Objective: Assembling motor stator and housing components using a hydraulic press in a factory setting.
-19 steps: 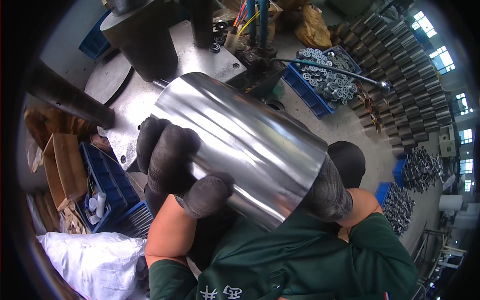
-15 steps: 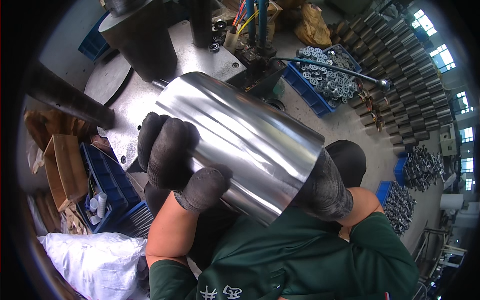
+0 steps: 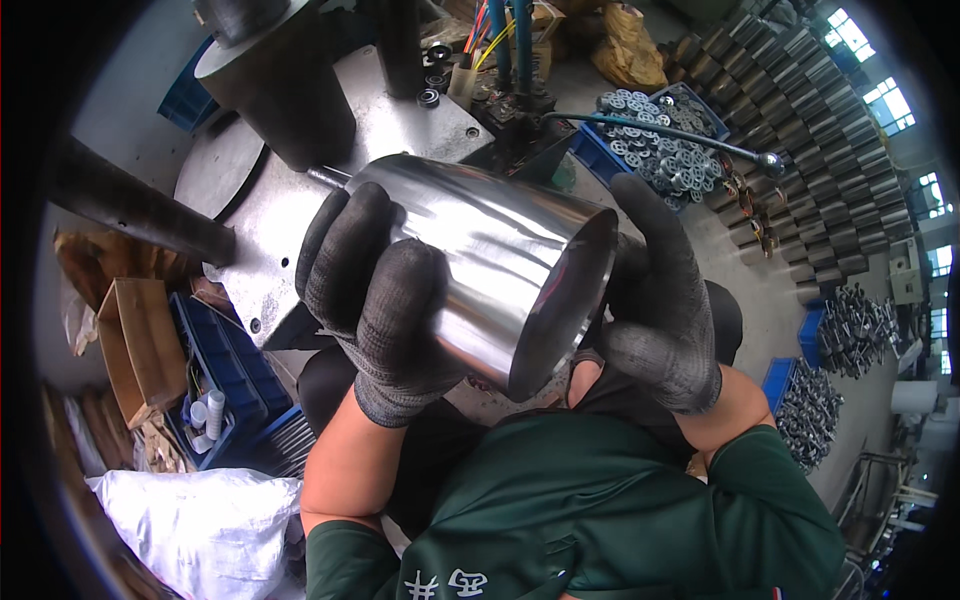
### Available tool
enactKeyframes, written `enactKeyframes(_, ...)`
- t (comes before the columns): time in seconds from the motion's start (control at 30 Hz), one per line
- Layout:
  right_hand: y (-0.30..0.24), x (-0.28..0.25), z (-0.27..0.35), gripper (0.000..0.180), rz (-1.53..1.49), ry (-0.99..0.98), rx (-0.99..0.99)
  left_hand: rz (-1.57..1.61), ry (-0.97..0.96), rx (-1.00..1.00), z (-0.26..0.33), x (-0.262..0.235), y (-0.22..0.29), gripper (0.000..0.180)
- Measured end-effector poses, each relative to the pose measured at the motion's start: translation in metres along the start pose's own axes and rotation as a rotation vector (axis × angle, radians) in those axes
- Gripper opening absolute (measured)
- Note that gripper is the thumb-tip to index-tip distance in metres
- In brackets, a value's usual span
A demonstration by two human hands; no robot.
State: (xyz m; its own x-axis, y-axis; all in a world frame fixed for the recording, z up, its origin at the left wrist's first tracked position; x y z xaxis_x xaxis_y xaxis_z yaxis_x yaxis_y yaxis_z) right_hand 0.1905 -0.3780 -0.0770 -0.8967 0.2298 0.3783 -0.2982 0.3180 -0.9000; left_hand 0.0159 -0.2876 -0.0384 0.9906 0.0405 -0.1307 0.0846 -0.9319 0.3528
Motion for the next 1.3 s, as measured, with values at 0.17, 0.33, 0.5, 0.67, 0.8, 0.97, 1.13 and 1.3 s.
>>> enactKeyframes(0.17, -0.002, -0.003, -0.013, 0.094, 0.248, -0.082, -0.161, 0.029, -0.043, 0.013, 0.001, 0.004, -0.003, 0.047)
enactKeyframes(0.33, 0.001, -0.015, -0.013, 0.084, 0.429, -0.043, -0.166, 0.047, -0.077, 0.033, -0.001, 0.008, 0.006, 0.046)
enactKeyframes(0.5, -0.006, -0.016, -0.012, 0.078, 0.399, 0.027, -0.012, 0.045, -0.093, -0.019, 0.004, 0.009, 0.001, 0.048)
enactKeyframes(0.67, -0.010, -0.019, -0.011, 0.074, 0.294, 0.002, 0.003, 0.027, -0.086, -0.018, 0.001, 0.014, 0.002, 0.055)
enactKeyframes(0.8, -0.028, -0.021, -0.017, 0.070, 0.456, -0.023, -0.311, -0.240, -0.268, 0.094, -0.006, 0.025, 0.012, 0.110)
enactKeyframes(0.97, -0.043, -0.020, -0.020, 0.063, 0.699, -0.012, -0.494, -0.115, -0.206, 0.033, 0.001, 0.025, 0.005, 0.077)
enactKeyframes(1.13, -0.046, -0.028, -0.019, 0.057, 0.759, 0.073, -0.479, -0.004, -0.145, -0.039, 0.005, 0.021, 0.000, 0.046)
enactKeyframes(1.3, -0.054, -0.030, -0.017, 0.052, 0.764, 0.077, -0.471, -0.025, -0.192, -0.061, 0.005, 0.024, 0.001, 0.052)
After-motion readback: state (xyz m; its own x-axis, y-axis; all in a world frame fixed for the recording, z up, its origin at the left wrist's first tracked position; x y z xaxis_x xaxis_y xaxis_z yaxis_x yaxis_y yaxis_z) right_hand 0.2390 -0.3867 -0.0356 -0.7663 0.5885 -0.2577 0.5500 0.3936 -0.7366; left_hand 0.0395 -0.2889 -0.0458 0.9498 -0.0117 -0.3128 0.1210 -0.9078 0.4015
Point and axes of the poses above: each hand's wrist, its own z-axis away from the middle knuckle, its own x-axis out of the palm, y = z × x, the point moved 10 cm from there along -z, towards the middle knuckle, and after that the axes turned 8 degrees about -x, right-handed, at the moved point
